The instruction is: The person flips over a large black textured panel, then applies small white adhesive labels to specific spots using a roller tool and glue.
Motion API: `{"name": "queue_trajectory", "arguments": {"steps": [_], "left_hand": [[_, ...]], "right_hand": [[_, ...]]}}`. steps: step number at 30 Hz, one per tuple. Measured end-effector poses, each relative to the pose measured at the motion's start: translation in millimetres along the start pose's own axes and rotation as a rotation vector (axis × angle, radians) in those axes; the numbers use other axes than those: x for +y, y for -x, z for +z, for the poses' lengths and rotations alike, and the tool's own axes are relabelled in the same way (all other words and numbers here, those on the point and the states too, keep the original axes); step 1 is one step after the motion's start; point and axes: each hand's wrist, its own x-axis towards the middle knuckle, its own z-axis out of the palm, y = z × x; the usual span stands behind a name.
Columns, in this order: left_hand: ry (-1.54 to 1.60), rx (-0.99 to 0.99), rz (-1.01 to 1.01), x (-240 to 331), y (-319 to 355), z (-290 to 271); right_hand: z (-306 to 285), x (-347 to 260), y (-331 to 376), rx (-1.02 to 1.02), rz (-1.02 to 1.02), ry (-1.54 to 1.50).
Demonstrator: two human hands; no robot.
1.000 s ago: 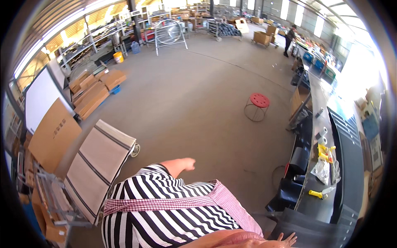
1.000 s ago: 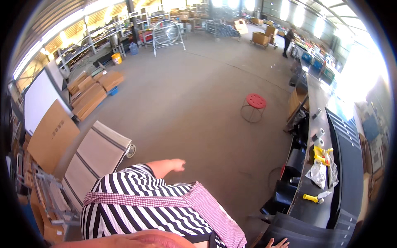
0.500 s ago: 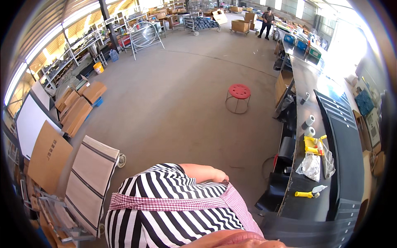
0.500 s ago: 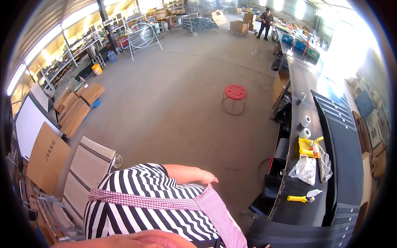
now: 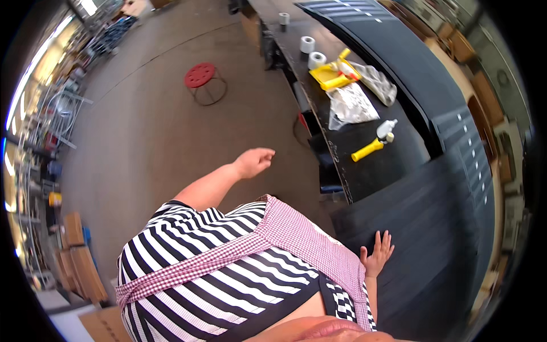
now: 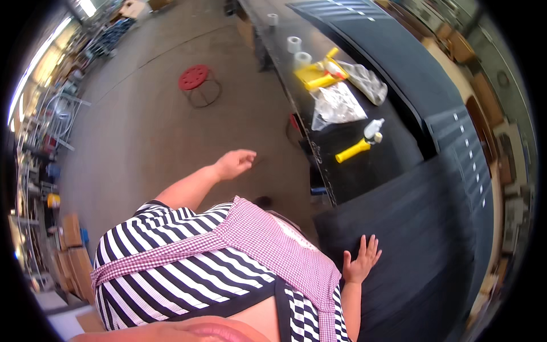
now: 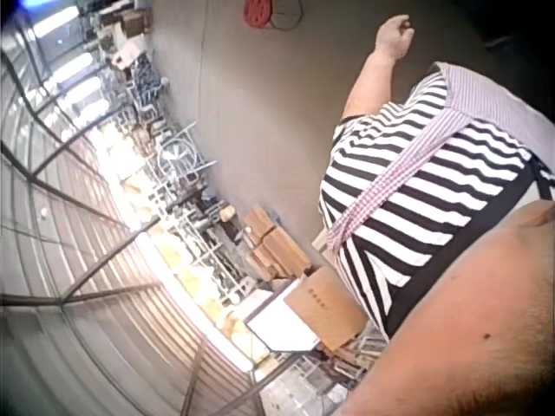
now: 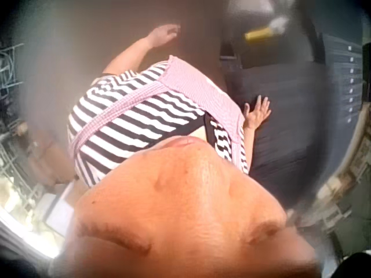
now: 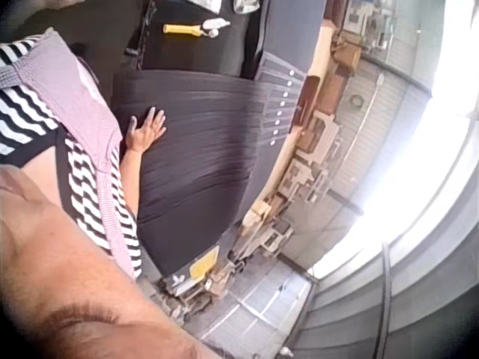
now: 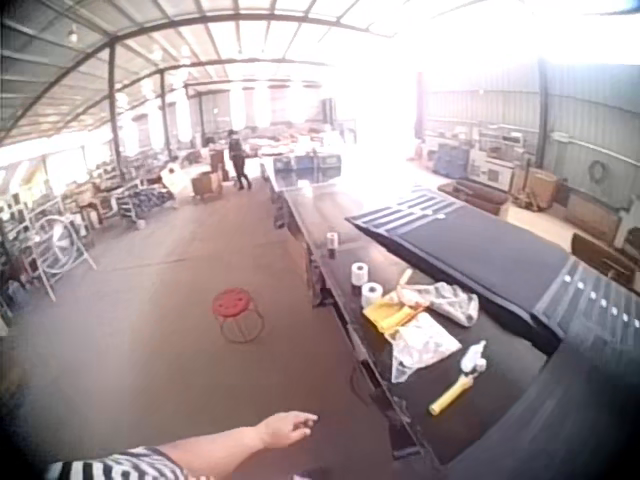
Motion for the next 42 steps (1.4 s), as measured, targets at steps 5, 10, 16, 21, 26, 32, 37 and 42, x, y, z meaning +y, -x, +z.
{"name": "queue_trajectory", "arguments": {"steps": [5, 10, 16, 21, 26, 32, 37, 42], "left_hand": [[-0.016, 0.078, 0.405, 69, -109, -13], [-0.276, 0.110, 0.718, 111, -226, -2], [-0.437, -0.134, 0.417, 113, -274, 2], [-0.394, -0.074, 0.365, 103, -281, 2], [-0.581, 0.162, 0.712, 101, -305, 25], [-0.741, -0.036, 0.761, 105, -318, 29], [-0.777, -0.147, 0.610, 106, -325, 30], [-0.753, -0.149, 0.606, 105, -324, 29]], "right_hand": [[-19, -20, -7, -0.022, 0.082, 0.051], [-25, -32, -5, -0.004, 0.185, 0.119], [-7, -43, -6, 0.063, 0.382, 0.149], [-7, -46, -10, 0.064, 0.396, 0.149], [-9, -47, -15, 0.078, 0.395, 0.145], [-10, -47, -13, 0.053, 0.399, 0.176], [-10, -46, -13, 0.067, 0.417, 0.150], [-9, -45, -12, 0.079, 0.430, 0.140]]}}
